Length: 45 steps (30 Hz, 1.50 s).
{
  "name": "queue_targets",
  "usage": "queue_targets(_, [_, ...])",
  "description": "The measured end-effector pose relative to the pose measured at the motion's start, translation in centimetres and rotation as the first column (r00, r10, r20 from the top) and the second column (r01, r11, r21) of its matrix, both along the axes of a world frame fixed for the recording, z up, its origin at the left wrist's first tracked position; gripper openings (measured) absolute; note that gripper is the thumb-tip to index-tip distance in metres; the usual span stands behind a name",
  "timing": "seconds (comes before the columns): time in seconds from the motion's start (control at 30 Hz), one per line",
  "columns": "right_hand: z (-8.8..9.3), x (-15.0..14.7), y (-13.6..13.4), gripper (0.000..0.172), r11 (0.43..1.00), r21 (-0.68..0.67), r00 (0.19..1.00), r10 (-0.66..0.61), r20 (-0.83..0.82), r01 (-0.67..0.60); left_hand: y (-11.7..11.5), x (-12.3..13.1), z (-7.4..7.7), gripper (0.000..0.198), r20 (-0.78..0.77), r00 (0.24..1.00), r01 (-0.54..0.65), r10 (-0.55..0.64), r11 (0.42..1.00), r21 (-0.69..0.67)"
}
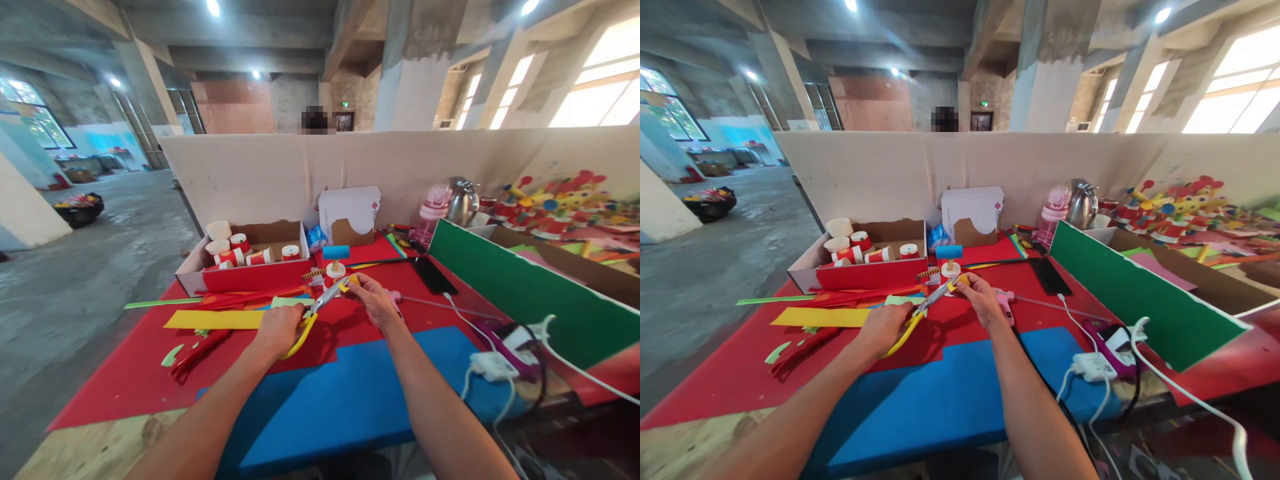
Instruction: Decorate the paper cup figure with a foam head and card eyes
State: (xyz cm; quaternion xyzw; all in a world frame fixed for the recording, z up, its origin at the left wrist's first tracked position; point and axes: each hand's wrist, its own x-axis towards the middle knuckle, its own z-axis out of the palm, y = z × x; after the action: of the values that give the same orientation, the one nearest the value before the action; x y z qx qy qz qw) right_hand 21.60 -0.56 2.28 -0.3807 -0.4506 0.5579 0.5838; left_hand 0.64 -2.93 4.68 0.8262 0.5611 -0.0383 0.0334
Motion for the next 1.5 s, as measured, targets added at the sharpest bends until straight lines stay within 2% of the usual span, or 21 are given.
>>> queue_targets(0.53, [-0.04,0.26,0.08,0.029,1.0,-0.014,1.0,-0.005,0.026,0.006,0.01,-0.11,-0.03,0.025,0.001,1.0,0.01,-0.01,1.0,0.008])
queue_targets(0.8, [0.2,0.11,0.06,0.03,0.998,-0.058,0.998,-0.025,-0.062,0.021,-0.05,-0.02,0.33,0.025,-0.011,1.0,0.004,-0.004,1.0,-0.008])
queue_targets(1.2, [-0.2,-0.04,0.12,0.03,0.999,-0.034,1.0,-0.009,0.024,0.01,-0.16,0.11,0.6,0.026,-0.018,1.0,-0.009,0.008,1.0,-0.022])
queue_targets(1.5, [0.53,-0.06,-0.22,0.031,0.998,-0.056,1.0,-0.021,-0.011,0.021,-0.06,-0.03,0.29,0.023,-0.019,1.0,-0.002,0.002,1.0,-0.01])
